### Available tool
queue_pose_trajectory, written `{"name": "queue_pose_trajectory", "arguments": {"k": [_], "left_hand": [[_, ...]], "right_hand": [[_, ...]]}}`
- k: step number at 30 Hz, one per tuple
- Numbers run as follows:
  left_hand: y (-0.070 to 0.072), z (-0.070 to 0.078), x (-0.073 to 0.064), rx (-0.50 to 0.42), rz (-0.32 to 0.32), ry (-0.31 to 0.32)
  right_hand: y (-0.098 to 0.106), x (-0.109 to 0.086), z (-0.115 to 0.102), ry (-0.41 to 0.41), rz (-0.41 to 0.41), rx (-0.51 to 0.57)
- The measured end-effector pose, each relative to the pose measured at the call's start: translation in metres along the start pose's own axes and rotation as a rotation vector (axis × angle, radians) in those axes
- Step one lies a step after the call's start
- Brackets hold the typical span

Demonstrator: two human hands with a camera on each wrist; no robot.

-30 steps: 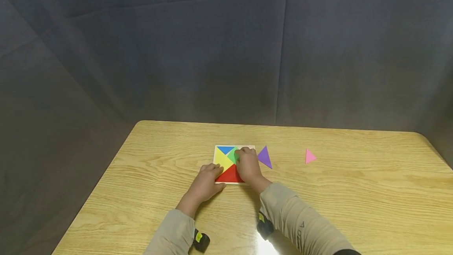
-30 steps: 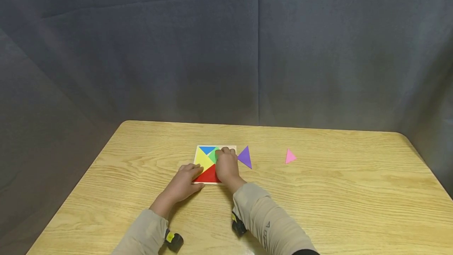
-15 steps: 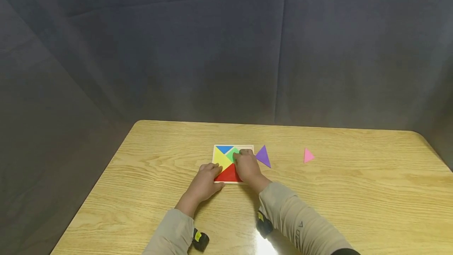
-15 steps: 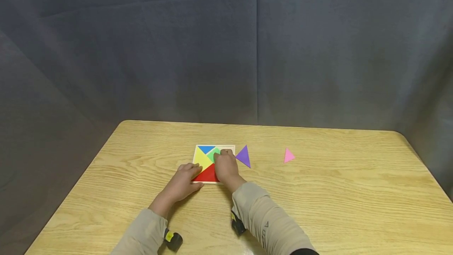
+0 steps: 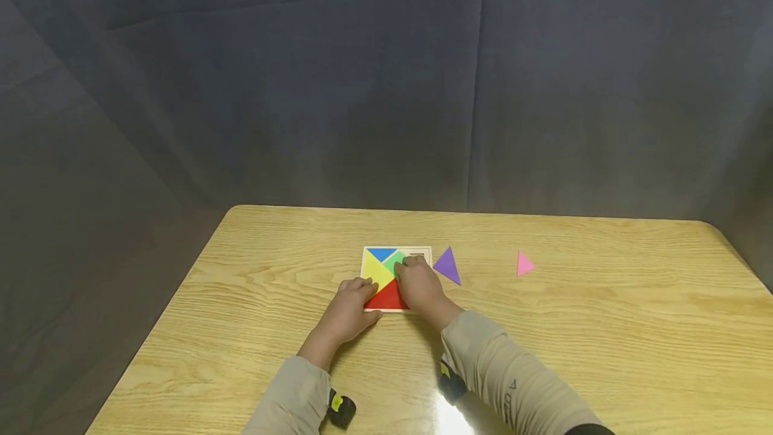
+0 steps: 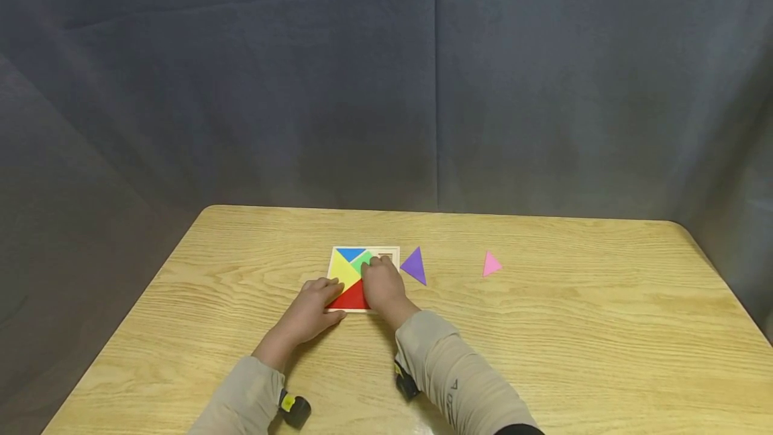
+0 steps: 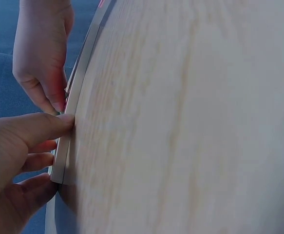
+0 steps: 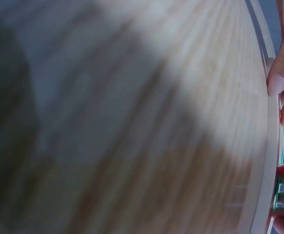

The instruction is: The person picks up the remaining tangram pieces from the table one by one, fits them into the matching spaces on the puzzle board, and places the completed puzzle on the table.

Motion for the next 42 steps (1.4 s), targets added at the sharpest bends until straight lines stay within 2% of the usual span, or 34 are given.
{"name": "queue_pose_trajectory", "arguments": {"k": [9, 15, 29, 36, 42], "left_hand": [[-0.0013, 0.0005, 0.0003, -0.009, -0.022, 0.016], [-0.0019, 0.0013, 0.0009, -0.017, -0.028, 0.020], [-0.0026, 0.0024, 0.0000, -0.013, -0.021, 0.009], [-0.0030, 0.0025, 0.0007, -0.014, -0.018, 0.006], [-0.0034, 0.0022, 0.0020, -0.015, -0.022, 0.014]], "right_hand": [[-0.0011, -0.0021, 0.0011, 0.014, -0.011, 0.010], [-0.0006, -0.0027, -0.0010, 0.020, -0.061, 0.020], [-0.0022, -0.0028, -0.0033, 0.006, -0.080, -0.109], [-0.0029, -0.0028, -0.0019, -0.013, -0.070, -0.089], [-0.0036, -0.0029, 0.0014, -0.019, -0.061, -0.016]]}}
Point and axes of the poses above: each hand's wrist, its own x-axis towards the middle knuckle, its own y-axis out of the back of the hand, z = x × y, the point moved 1 cm from there along x, towards the middle knuckle, and after that the axes turned 4 degrees about x, right-handed, at the moved point
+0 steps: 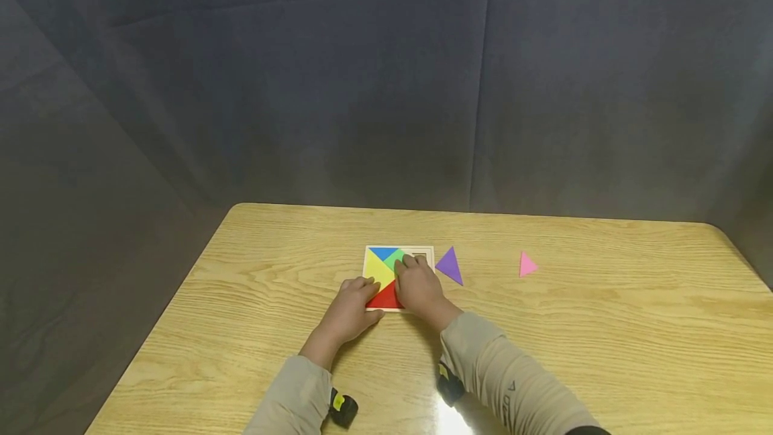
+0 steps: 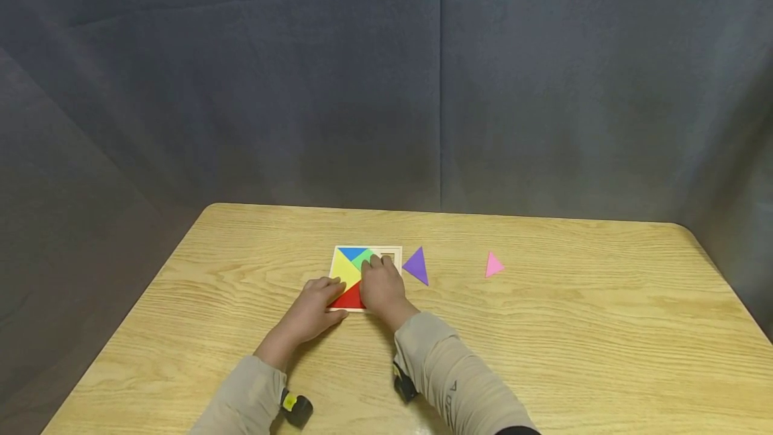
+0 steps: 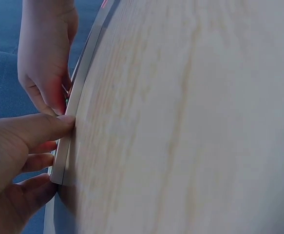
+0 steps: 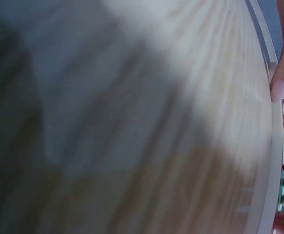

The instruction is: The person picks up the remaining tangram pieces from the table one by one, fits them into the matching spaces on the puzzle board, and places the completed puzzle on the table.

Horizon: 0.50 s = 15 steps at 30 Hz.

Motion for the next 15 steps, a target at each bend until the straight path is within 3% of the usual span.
{"name": "queue_pose_trajectory", "arguments": {"k": [6, 10, 15], "left_hand": [[0.000, 0.000, 0.000, -0.002, -0.009, 0.006], [0.001, -0.001, 0.001, 0.005, -0.009, 0.009], [0.002, -0.002, 0.001, -0.005, -0.002, 0.009]], "right_hand": [[-0.001, 0.002, 0.008, 0.007, -0.024, 0.103], [0.000, 0.003, 0.013, -0.048, -0.051, 0.268], [0.000, 0.004, 0.018, -0.088, -0.022, 0.420]]}}
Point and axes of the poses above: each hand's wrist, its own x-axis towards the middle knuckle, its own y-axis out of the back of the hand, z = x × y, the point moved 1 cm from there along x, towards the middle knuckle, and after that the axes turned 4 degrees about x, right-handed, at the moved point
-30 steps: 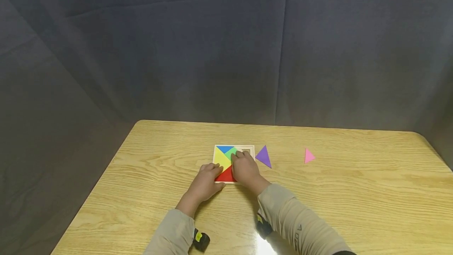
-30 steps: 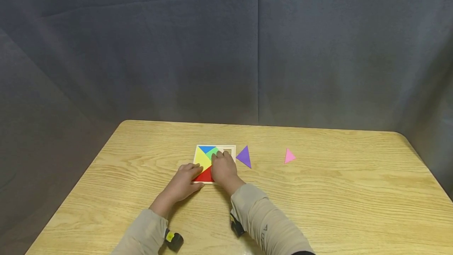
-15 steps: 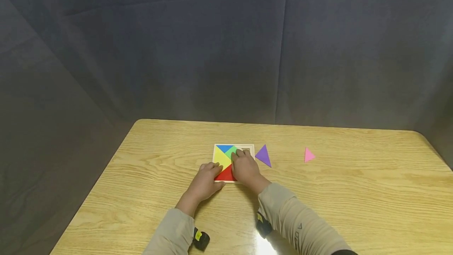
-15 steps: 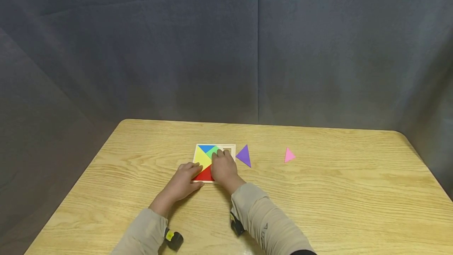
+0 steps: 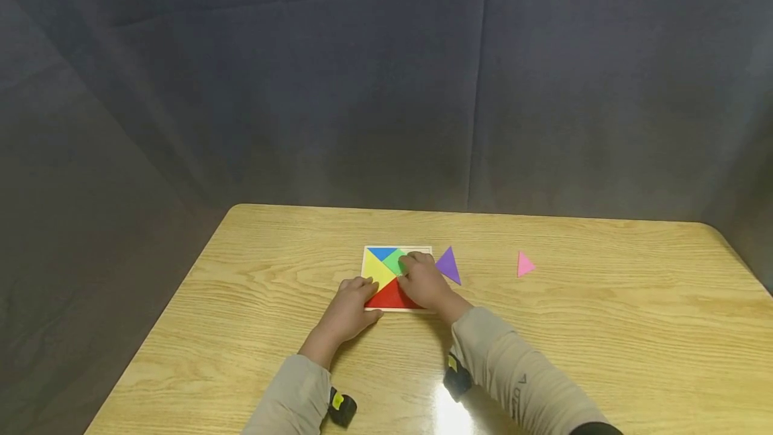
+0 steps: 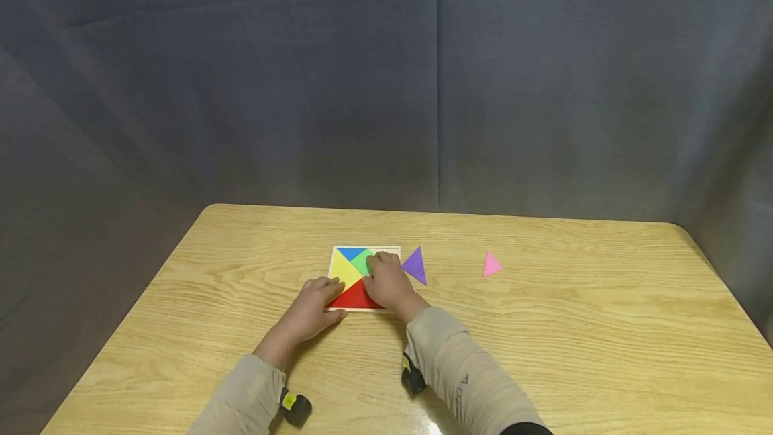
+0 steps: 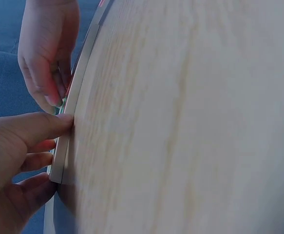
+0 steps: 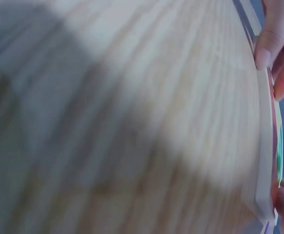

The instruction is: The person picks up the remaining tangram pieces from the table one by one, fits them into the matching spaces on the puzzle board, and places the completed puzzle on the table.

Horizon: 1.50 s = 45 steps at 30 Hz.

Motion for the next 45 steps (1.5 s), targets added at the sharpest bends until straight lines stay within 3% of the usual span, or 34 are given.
{"name": "queue_pose_trajectory", "arguments": {"k": [7, 19, 30, 37, 45], "left_hand": [[0.000, -0.002, -0.001, -0.017, 0.009, 0.001], [-0.002, 0.001, 0.003, -0.023, -0.012, 0.003], [-0.002, 0.000, 0.005, -0.007, -0.006, -0.007], [-0.003, -0.001, 0.004, -0.016, -0.001, -0.007], [-0.003, -0.002, 0.004, -0.023, -0.005, 0.003]], "right_hand": [[0.005, 0.000, 0.003, -0.051, 0.026, 0.162], [0.009, -0.003, 0.011, -0.058, 0.057, 0.192], [0.017, -0.006, 0.017, -0.052, 0.153, 0.216], [0.019, -0.009, 0.019, -0.092, 0.147, 0.283], [0.024, -0.012, 0.021, -0.069, 0.176, 0.275]]}}
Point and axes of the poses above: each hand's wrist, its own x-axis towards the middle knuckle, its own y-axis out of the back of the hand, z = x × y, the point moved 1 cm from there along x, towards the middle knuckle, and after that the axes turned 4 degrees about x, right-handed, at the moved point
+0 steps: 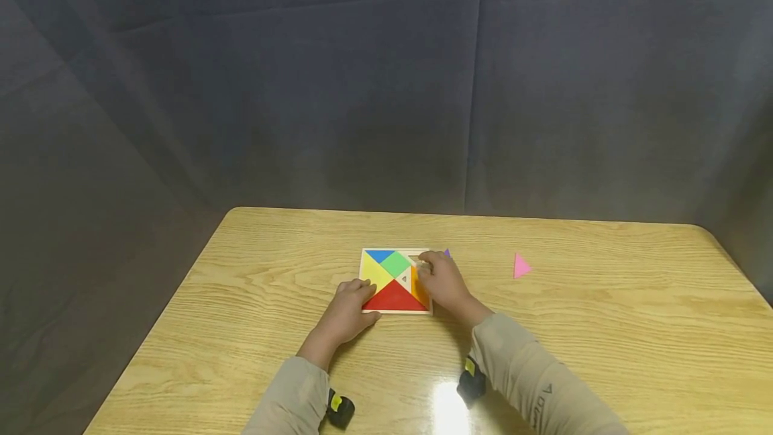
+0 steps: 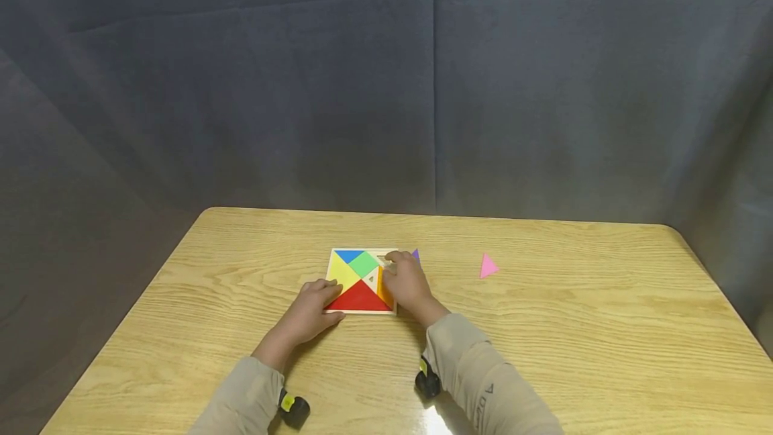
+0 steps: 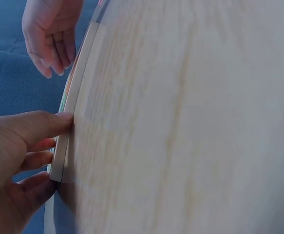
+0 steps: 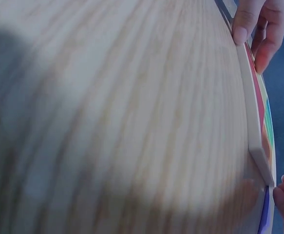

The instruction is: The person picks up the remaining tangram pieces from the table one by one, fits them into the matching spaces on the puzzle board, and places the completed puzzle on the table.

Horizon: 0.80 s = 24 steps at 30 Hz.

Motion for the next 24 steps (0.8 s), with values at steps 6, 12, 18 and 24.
{"name": "queue_pose_trajectory", "arguments": {"k": [6, 12, 18, 24], "left_hand": [[0.000, -0.002, 0.001, 0.002, 0.001, 0.004], [0.000, -0.002, 0.000, 0.001, 0.010, -0.003], [0.000, -0.002, 0.001, 0.012, 0.009, -0.004], [0.001, -0.001, 0.001, 0.018, 0.005, 0.003]], "right_hand": [[0.005, -0.003, 0.004, -0.002, -0.017, 0.013], [0.009, -0.004, 0.010, -0.040, -0.032, -0.017], [0.016, -0.007, 0.014, -0.048, -0.023, -0.005], [0.021, -0.008, 0.018, -0.038, -0.017, 0.009]]}}
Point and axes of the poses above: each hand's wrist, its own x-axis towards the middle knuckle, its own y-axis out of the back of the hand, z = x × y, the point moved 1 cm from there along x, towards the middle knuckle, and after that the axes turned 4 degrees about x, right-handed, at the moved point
